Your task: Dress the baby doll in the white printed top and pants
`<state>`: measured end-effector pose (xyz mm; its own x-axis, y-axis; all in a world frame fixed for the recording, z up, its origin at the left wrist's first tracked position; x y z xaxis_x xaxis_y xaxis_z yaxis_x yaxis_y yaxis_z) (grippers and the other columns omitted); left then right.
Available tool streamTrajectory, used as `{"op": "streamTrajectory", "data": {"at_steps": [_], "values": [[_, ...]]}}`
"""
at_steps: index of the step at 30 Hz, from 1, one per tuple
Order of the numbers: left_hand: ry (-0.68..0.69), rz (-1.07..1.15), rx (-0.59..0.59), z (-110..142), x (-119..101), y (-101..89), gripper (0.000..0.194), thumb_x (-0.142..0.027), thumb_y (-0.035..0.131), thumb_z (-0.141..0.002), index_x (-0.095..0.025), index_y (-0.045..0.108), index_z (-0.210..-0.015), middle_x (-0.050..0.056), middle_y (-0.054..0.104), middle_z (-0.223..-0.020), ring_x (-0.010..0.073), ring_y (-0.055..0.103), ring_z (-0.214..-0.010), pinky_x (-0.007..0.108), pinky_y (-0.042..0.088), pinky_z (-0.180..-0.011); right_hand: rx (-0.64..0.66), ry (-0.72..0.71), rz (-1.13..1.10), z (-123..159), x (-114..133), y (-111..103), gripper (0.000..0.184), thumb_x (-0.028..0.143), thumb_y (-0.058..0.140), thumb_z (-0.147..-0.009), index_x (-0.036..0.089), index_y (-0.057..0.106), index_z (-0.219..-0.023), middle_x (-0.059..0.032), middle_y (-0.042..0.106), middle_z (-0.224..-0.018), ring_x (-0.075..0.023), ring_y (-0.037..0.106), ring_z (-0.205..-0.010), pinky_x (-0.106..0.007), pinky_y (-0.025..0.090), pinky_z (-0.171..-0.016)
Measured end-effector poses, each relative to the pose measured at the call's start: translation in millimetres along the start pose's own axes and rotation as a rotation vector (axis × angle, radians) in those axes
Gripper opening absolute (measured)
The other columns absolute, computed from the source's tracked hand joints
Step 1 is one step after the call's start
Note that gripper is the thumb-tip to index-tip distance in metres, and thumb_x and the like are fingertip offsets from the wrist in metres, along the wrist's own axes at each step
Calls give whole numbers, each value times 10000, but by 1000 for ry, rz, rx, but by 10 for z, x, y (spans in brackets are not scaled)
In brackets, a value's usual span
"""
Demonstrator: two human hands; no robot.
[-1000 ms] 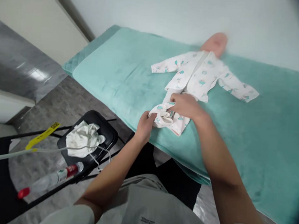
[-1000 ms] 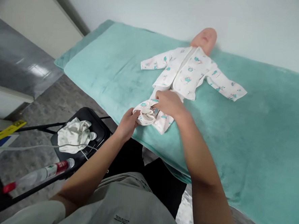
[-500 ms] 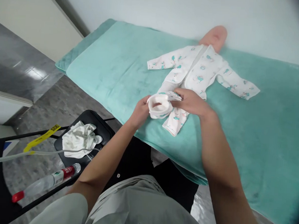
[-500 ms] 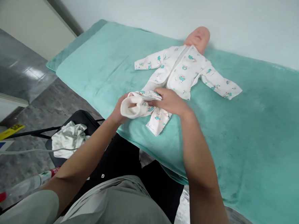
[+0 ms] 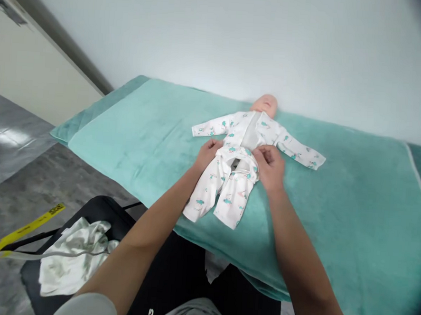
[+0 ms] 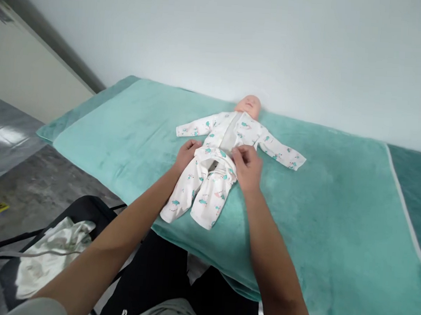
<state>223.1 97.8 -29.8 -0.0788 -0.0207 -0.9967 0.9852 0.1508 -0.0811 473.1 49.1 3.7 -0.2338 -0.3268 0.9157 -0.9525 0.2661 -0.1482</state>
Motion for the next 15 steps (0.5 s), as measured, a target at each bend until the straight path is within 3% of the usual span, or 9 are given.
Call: {"op": "streamTrajectory", "data": {"at_steps": [4,8,11,15], "values": [[9,92,-43,165,197,-148,185,-354,707,-801,-192,619,-814,-30,577,-746,102,497,-689,229,416,-668,-227,-80,200,-13,48,-234,291,479,616,-888,218,589,-1013,-25,601,-927,-176,580,-841,-303,468,-727],[10,122,27,271,262,-234,228,-383,715,-795,-191,658,-906,-9,619,-803,105,521,-707,236,436,-671,-183,-198,393,-4,180,-167,384,470,736,-776,218,586,-1023,-49,576,-1018,-211,540,-938,-363,458,-837],[-26,81,65,179,197,-210,307,-447,708,-804,-190,658,-964,7,636,-829,119,536,-701,258,448,-660,-120,-128,372,23,69,-105,299,441,692,-818,196,607,-967,-26,568,-923,-175,524,-834,-321,447,-773],[83,-206,167,-30,-130,105,397,-452,780,-743,-205,640,-1020,60,647,-1067,176,600,-905,305,477,-803,-191,81,160,78,-264,-253,286,471,591,-886,186,579,-903,41,514,-711,-125,474,-616,-272,410,-609]]}}
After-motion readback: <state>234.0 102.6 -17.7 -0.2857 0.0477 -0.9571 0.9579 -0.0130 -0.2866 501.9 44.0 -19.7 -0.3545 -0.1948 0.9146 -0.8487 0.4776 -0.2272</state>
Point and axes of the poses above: each hand's wrist, its own z-axis away from the middle knuckle, its own y-axis out of the palm, x = y × z, the point moved 9 cm from there along -z, towards the middle knuckle
